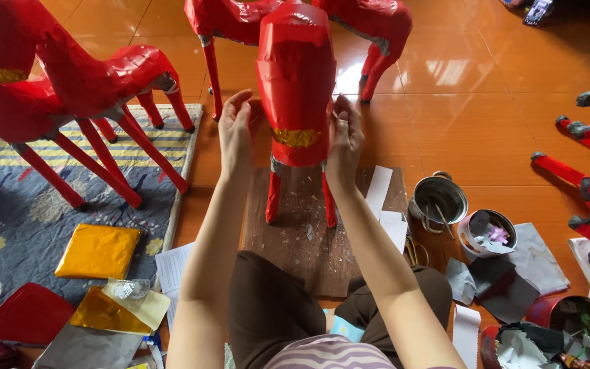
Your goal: Applying paper strips and adhesive to a red animal-shaped craft figure
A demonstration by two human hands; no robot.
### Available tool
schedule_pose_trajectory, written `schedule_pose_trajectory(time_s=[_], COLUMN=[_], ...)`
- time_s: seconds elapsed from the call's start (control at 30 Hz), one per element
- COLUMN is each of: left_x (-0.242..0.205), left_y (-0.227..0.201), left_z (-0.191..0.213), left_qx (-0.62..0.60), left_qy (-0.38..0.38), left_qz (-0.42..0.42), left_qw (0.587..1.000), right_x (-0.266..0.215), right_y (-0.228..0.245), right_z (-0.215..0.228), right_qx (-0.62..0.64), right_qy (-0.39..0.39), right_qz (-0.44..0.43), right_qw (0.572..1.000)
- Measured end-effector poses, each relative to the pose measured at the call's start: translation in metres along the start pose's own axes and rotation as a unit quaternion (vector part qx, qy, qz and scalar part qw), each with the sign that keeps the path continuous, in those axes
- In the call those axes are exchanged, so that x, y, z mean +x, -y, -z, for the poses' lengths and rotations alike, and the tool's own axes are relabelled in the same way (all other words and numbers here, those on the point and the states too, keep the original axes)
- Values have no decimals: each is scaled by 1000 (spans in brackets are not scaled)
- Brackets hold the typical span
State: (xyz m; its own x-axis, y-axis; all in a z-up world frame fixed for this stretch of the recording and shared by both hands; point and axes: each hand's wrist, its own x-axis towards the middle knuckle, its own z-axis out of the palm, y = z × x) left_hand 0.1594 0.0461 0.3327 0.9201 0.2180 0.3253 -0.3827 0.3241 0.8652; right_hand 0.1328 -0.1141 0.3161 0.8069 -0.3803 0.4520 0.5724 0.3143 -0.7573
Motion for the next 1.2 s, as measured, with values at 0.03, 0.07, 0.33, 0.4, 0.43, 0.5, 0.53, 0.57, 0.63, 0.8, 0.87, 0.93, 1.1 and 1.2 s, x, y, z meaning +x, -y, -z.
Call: schedule_pose_trajectory(time_s=[0.03,0.07,0.33,0.4,0.43,0.5,0.53,0.57,0.63,0.8,0.87,0.93,1.1,1.2], left_x=[-8,-16,-25,-14,-13,-9,-9,-9,-10,-5,0,1,-11,-15], left_y=[-13,-26,-48,-26,-25,-24,-27,-29,-29,-1,8,2,-39,-57], left_z=[-16,-32,-62,-48,-47,-45,-47,-48,-46,-23,-17,-21,-58,-68], left_qx=[0,-67,-74,-155,-155,-185,-185,-202,-219,-151,-148,-145,-180,-135], left_qy=[0,19,-37,8,8,22,21,20,17,97,101,104,-24,-55], left_qz=[1,33,176,196,196,212,212,215,221,217,188,160,206,258], left_qw=[1000,997,981,968,968,959,959,955,950,959,966,971,962,955], right_x=[1,0,6,5,9,18,21,24,19,11,7,9,13,11], right_y=[-3,-6,-23,-23,-30,-42,-49,-55,-45,-20,-5,-4,-2,7], right_z=[0,0,-6,-3,0,7,11,14,6,-6,-10,-14,-27,-30], right_qx=[0,-9,50,64,64,107,108,139,170,271,216,158,46,19], right_qy=[-1,25,83,93,93,108,108,119,128,99,87,74,28,31], right_qz=[-1,14,-3,-3,-3,-26,-26,-44,-65,-145,-88,-30,0,1], right_qw=[1000,1000,995,994,994,988,988,982,975,946,969,984,999,999])
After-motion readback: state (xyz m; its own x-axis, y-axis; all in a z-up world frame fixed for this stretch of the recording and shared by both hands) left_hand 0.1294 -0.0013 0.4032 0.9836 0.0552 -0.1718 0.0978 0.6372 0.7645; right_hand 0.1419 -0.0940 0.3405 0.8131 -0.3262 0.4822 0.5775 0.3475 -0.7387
